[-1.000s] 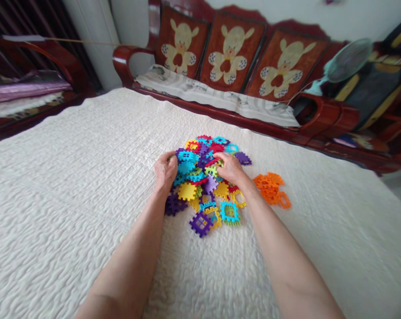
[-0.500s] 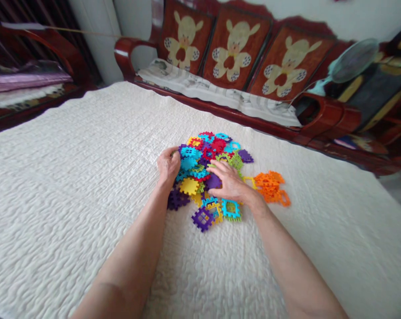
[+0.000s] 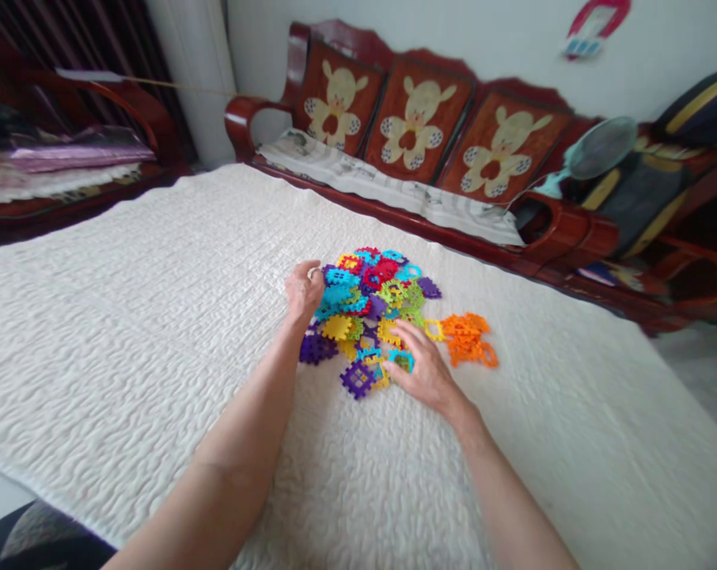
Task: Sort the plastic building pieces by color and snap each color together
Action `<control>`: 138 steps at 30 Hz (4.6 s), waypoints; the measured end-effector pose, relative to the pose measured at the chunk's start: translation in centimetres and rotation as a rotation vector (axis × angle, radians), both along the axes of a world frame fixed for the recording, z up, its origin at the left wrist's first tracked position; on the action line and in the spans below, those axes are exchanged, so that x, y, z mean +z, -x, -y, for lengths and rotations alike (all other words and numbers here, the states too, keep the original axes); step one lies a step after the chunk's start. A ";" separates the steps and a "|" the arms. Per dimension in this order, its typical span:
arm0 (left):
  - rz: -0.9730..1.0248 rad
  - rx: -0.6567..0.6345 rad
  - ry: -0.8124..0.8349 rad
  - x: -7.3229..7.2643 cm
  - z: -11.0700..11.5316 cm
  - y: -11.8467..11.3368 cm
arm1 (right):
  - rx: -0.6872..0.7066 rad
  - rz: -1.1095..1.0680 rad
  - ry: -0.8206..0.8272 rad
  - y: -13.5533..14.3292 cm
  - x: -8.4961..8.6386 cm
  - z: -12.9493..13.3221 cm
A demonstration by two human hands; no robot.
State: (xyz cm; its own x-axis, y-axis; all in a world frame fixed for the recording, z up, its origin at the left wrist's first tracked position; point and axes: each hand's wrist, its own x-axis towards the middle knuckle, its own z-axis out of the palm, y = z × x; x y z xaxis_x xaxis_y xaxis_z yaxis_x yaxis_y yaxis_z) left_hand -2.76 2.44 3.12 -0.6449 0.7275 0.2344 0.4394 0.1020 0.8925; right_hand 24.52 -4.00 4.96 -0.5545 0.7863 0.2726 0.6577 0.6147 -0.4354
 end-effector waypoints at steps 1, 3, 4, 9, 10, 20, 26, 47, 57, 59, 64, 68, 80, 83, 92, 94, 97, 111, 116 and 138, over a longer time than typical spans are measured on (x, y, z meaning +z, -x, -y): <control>-0.035 -0.016 -0.008 0.3 0.3 -0.5 | -0.012 0.009 -0.003 -0.3 -0.6 1.2; -0.125 -0.095 -0.027 0.9 1.2 -2.0 | -0.039 0.009 -0.017 -0.5 -1.9 2.9; -0.181 -0.155 -0.046 1.0 1.9 -3.0 | -0.056 -0.003 -0.030 -0.4 -2.5 3.5; -0.536 -0.523 -0.206 0.8 6.9 -7.6 | -0.127 -0.101 -0.127 0.3 -3.9 3.8; -0.602 -0.569 -0.215 0.6 8.0 -8.1 | -0.130 -0.111 -0.145 0.4 -4.1 3.6; -0.790 -0.684 -0.178 -1.3 11.7 -8.9 | -0.140 -0.164 -0.258 0.5 -5.0 3.2; -0.800 -0.705 -0.202 -1.1 10.7 -8.8 | -0.155 -0.164 -0.275 0.6 -5.2 3.0; -0.869 -0.765 -0.325 -1.8 10.3 -9.1 | -0.139 -0.415 -0.213 0.5 -5.5 2.7; -0.894 -0.811 -0.307 -2.5 10.0 -8.8 | -0.060 -0.493 -0.187 0.2 -5.7 2.6; -0.921 -0.856 -0.318 -2.4 10.1 -8.9 | -0.061 -0.504 -0.204 0.2 -5.7 2.5; -0.970 -0.888 -0.258 -1.9 10.4 -9.3 | -0.055 -0.491 -0.167 0.3 -5.2 2.8; -0.962 -0.869 -0.250 -1.9 10.3 -9.3 | -0.102 -0.501 -0.139 0.4 -4.6 3.0; -0.983 -0.820 -0.303 -1.1 9.9 -11.5 | -0.296 -0.582 -0.234 -2.0 -4.3 2.5; -0.976 -0.828 -0.274 -0.9 8.4 -14.3 | -0.435 -0.439 -0.349 -6.7 -3.8 0.3; -0.980 -0.884 -0.133 -1.6 7.0 -16.8 | -0.817 -0.085 -0.088 -15.6 -4.9 -3.9; -0.977 -0.891 -0.137 -1.7 7.0 -16.6 | -0.794 -0.047 -0.119 -15.4 -5.4 -3.9; -0.990 -0.888 -0.132 -1.6 7.0 -16.6 | -0.805 -0.062 -0.154 -15.6 -5.9 -4.2; -1.012 -0.891 -0.159 -1.7 6.8 -16.4 | -1.112 -0.025 -0.182 -22.2 -5.2 -3.8; -1.032 -0.868 -0.140 -2.0 6.9 -16.7 | -1.185 0.094 -0.112 -21.5 -4.7 -4.0; -1.049 -0.833 -0.153 -2.4 7.0 -17.0 | -1.311 0.134 -0.053 -24.7 -3.7 -9.0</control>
